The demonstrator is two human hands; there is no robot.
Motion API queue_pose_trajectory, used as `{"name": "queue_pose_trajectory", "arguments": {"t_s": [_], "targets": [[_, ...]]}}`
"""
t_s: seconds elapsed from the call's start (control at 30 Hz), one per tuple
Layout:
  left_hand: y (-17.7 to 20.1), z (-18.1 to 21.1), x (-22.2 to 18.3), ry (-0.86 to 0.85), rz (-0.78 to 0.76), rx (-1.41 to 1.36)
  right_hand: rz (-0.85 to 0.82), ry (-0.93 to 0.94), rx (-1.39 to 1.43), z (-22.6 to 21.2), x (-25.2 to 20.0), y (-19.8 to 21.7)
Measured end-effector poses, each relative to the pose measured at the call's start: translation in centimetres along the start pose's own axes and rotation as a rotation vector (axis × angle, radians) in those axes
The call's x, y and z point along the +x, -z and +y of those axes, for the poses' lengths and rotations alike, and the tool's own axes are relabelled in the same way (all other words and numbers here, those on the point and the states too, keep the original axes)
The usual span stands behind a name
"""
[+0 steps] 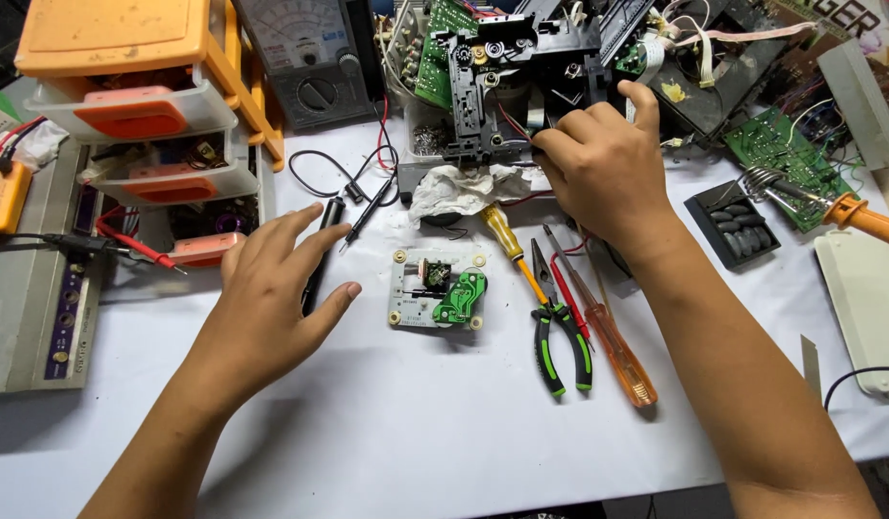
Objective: Inspecting and testing a circuit board from a CD/DVD drive using a multimeter and a cleaning brush.
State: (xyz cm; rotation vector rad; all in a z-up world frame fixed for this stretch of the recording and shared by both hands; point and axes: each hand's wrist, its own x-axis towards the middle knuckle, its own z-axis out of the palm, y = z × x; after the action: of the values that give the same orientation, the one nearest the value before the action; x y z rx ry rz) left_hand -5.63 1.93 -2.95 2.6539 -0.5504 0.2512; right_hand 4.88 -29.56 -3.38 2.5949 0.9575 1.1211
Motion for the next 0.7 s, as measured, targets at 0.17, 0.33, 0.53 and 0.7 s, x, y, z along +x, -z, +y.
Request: {"name": "queue_pose_trajectory", "arguments": {"t_s": [0.17,0.33,0.53,0.7], "targets": [[-0.9,-0.7,-0.9,0.016,0.018,0.020,0.030,-0.021,0.022,0.3,0.9,0.3],[-2.2,-1.4,-1.4,0.008,0.048,0.014,0.064,-0.028,-0.025,0.8,1.7,0.5],[-2.6,-1.8,-1.6,0.010,0.016,0.027,0.036,-0.040,0.012,0.2,2.2,1.1],[-3.0,-2.5,-2.0,-0.015,0.027,0.093,0.018,-0.066,0.056,0.2,2.9,2.3]]}}
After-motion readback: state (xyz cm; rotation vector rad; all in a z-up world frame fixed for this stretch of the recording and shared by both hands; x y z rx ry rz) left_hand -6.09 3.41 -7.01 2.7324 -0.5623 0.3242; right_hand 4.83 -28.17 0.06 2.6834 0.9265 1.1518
